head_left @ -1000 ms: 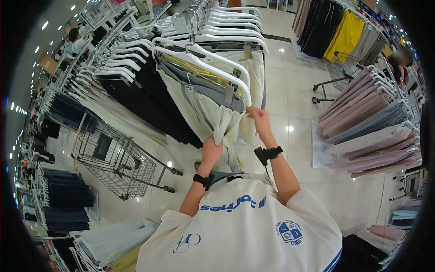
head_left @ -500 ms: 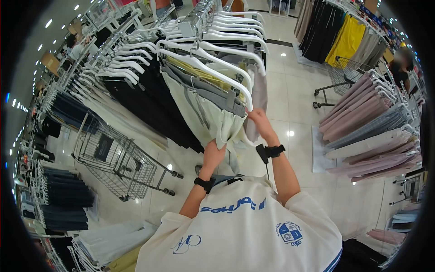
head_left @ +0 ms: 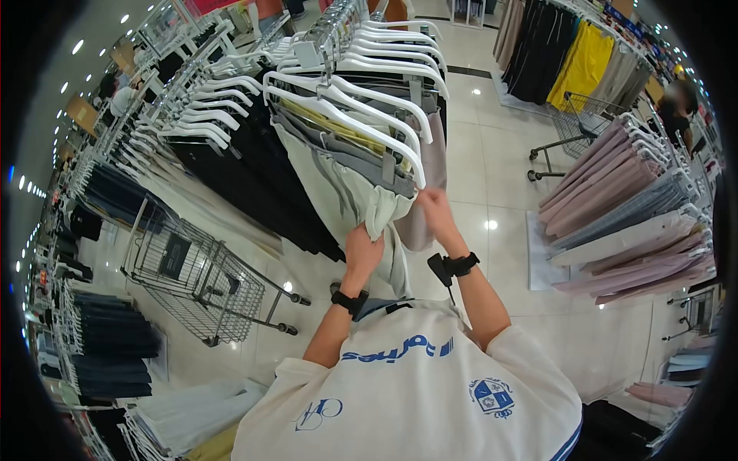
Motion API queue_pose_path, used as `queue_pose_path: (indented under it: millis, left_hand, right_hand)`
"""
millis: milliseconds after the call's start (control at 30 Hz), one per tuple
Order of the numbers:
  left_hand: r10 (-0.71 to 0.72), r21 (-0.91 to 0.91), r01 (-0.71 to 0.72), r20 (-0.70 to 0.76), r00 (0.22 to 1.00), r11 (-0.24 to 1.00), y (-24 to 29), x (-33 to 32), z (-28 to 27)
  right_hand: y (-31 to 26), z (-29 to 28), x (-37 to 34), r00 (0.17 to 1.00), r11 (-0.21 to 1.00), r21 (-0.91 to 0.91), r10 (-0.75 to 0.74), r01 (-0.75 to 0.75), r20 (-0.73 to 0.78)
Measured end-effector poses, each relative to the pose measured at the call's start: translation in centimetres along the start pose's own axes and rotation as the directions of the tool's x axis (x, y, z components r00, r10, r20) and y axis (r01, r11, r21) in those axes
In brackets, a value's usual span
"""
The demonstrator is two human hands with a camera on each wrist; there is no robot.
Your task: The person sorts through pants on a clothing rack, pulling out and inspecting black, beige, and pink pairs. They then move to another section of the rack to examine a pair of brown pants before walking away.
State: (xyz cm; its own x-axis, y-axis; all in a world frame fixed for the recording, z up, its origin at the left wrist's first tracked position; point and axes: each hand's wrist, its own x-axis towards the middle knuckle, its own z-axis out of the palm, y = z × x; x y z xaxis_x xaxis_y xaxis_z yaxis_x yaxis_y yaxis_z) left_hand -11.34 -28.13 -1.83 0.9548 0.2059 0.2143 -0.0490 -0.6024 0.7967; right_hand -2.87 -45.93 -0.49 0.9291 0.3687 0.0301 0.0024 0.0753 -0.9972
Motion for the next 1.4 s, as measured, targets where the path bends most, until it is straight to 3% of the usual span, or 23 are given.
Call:
queue_pose_path:
  millis: [33,67,100,167,300,367,500,567,600,633,700,733,800,833,900,933,1033,1067,1100,1133,1200,1300,1400]
  left_hand:
    - [0.0,0.0,0.0,0.0,1.0,1.0,0.1,-0.1,-0.1]
    - [-0.017,-0.001,0.017,0.013,1.0,1.0,0.2,-0.2,-0.3]
    - [-0.036,-0.001,0.036,0.025,0.999,0.999,0.3,-0.3,-0.4]
    - [-0.028,-0.016,0.028,0.02,0.999,0.999,0.3,-0.6,-0.7]
    - [-0.007,-0.018,0.007,0.015,1.0,1.0,0.0,-0.7,-0.8]
    - [-0.002,-0.013,0.002,0.007,1.0,1.0,-0.4,-0.6,-0.6]
    - [-0.04,-0.03,0.041,0.028,0.999,0.999,-0.8,-0.3,0.0]
    - [-0.02,-0.027,0.022,0.058,0.998,0.999,0.6,0.0,-0.3]
    - [0.0,-0.025,0.002,0.088,0.996,1.0,1.5,0.2,-0.5]
    - [0.001,-0.026,0.002,0.09,0.996,1.0,2.3,0.5,-0.3]
    - [0.047,0.118,-0.037,-0.088,0.995,0.992,4.2,0.8,0.1]
    - [-0.046,0.146,0.056,-0.068,0.997,0.988,5.6,1.3,0.0]
    - [-0.03,0.109,0.039,-0.086,0.996,0.993,5.2,2.6,0.3]
    - [-0.011,0.073,0.02,-0.112,0.994,0.997,4.7,3.2,0.4]
    - [0.007,0.096,0.003,-0.111,0.994,0.995,3.5,3.9,0.6]
    - [0.034,0.065,-0.029,-0.076,0.997,0.997,3.1,4.2,0.6]
    - [0.061,0.033,-0.059,-0.05,0.997,0.998,2.6,4.3,1.0]
    - [0.067,0.029,-0.066,-0.059,0.996,0.997,2.5,4.3,1.2]
    - [0.062,0.029,-0.061,-0.064,0.996,0.998,2.4,4.3,1.2]
    - [0.078,0.011,-0.078,-0.057,0.995,0.997,2.2,4.3,1.0]
    - [0.092,-0.003,-0.093,-0.056,0.994,0.996,1.9,4.1,0.7]
    - [0.078,0.031,-0.078,-0.024,0.997,0.997,1.5,3.3,0.3]
    - [0.068,-0.01,-0.068,-0.034,0.997,0.998,1.6,2.7,0.4]
  right_hand:
    - [0.0,-0.5,0.7,0.962,0.983,0.022,-0.172,0.181,-0.214]
    - [0.0,-0.9,1.4,0.85,0.935,0.006,-0.321,0.356,-0.418]
    - [-0.6,-1.4,1.9,0.851,0.935,0.007,-0.32,0.355,-0.416]
    - [-2.1,-2.3,2.6,0.725,0.905,-0.201,-0.422,0.376,-0.544]
    - [-2.3,-3.7,3.6,0.828,0.941,-0.124,-0.336,0.315,-0.449]
    - [-2.8,-3.8,3.4,0.977,0.979,0.089,-0.17,0.182,-0.125]
    - [-1.8,-2.6,2.7,0.993,0.987,0.106,-0.116,0.118,-0.029]
    - [-2.4,-1.4,1.5,0.996,0.996,0.085,-0.018,0.011,0.087]
    - [-4.9,0.7,-0.2,0.999,0.994,0.106,-0.029,0.032,-0.031]
    - [-3.8,1.2,-0.1,0.997,0.997,0.079,0.023,-0.018,-0.067]
    - [-0.8,1.7,0.0,0.994,0.98,0.197,0.049,-0.028,-0.103]
    - [-0.5,2.2,-0.2,0.993,0.98,0.196,0.051,-0.029,-0.105]
    - [0.1,2.8,-0.6,0.966,0.973,0.23,0.084,-0.027,-0.243]
    - [0.0,2.2,-0.5,0.966,0.973,0.227,0.086,-0.03,-0.243]
    - [-0.2,0.9,-0.2,0.999,0.98,0.194,0.045,-0.046,0.012]
    - [0.2,1.0,0.1,0.992,0.988,0.146,0.067,-0.051,-0.108]
    - [-2.7,-0.7,-0.2,0.995,0.99,0.105,0.094,-0.096,0.022]
    - [-3.5,-1.2,0.0,0.975,0.973,0.054,0.222,-0.223,0.013]
    - [-3.9,-1.6,0.4,0.974,0.973,0.051,0.224,-0.225,0.019]
    - [-4.2,-1.9,0.9,0.998,0.992,0.114,0.057,-0.059,0.014]
    - [-2.9,-3.5,2.8,0.969,0.952,0.179,-0.248,0.248,-0.026]
    - [-3.4,-4.5,4.4,0.907,0.943,-0.025,-0.325,0.331,-0.268]
    - [-4.5,-4.9,5.6,0.925,0.955,0.012,-0.283,0.295,-0.253]
